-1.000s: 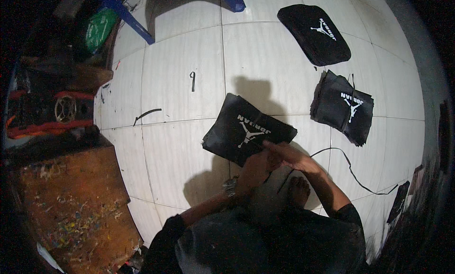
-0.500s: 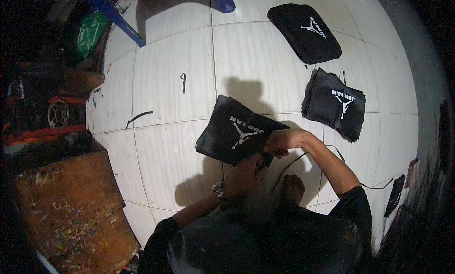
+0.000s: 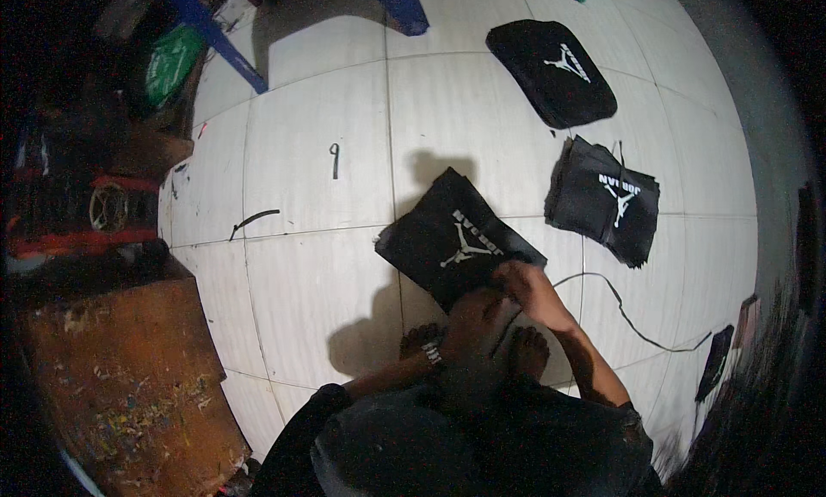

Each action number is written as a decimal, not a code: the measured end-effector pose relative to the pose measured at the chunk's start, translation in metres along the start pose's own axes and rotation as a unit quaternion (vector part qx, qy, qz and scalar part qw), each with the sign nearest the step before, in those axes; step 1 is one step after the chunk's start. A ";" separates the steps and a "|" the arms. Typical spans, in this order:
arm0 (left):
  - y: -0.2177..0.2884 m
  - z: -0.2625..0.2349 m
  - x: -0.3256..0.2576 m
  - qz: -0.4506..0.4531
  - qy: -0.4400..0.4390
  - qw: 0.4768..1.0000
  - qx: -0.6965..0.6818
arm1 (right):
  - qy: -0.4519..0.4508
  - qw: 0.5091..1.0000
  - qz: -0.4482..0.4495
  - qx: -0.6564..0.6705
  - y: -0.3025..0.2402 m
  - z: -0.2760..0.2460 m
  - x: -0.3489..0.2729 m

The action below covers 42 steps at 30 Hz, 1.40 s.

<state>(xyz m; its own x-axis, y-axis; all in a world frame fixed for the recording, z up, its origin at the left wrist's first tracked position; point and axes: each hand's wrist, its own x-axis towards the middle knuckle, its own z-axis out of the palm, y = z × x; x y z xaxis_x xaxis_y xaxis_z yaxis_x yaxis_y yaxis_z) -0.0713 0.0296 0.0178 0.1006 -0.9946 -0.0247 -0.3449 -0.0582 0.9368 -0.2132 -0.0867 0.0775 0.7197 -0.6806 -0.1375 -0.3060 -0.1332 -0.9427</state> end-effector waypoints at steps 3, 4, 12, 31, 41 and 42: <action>0.004 -0.003 -0.001 -0.062 0.005 0.998 0.007 | 0.069 0.988 0.136 -0.026 0.028 0.012 -0.022; 0.005 -0.005 0.000 -0.100 -0.009 0.995 0.013 | 0.090 0.990 0.029 -0.108 0.042 0.021 -0.029; 0.002 -0.016 0.022 -0.021 0.020 0.991 0.128 | 0.123 0.947 -0.182 -0.232 0.125 0.064 -0.063; -0.019 -0.060 0.043 0.113 -0.343 0.920 0.155 | -0.198 0.962 0.180 -0.056 0.021 0.000 -0.012; -0.036 -0.099 0.037 0.122 -0.333 0.900 0.254 | -0.151 0.953 0.092 -0.245 0.027 0.012 -0.050; -0.041 -0.097 0.031 0.160 -0.292 0.913 0.235 | -0.135 0.945 0.002 -0.297 0.034 0.015 -0.055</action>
<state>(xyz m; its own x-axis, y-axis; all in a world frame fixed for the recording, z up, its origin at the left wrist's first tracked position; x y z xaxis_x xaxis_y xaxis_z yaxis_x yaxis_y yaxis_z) 0.0364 0.0097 0.0127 -0.5432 -0.8350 -0.0872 -0.6457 0.3491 0.6792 -0.2534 -0.0430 0.0485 0.8264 -0.4837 -0.2882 -0.5468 -0.5670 -0.6160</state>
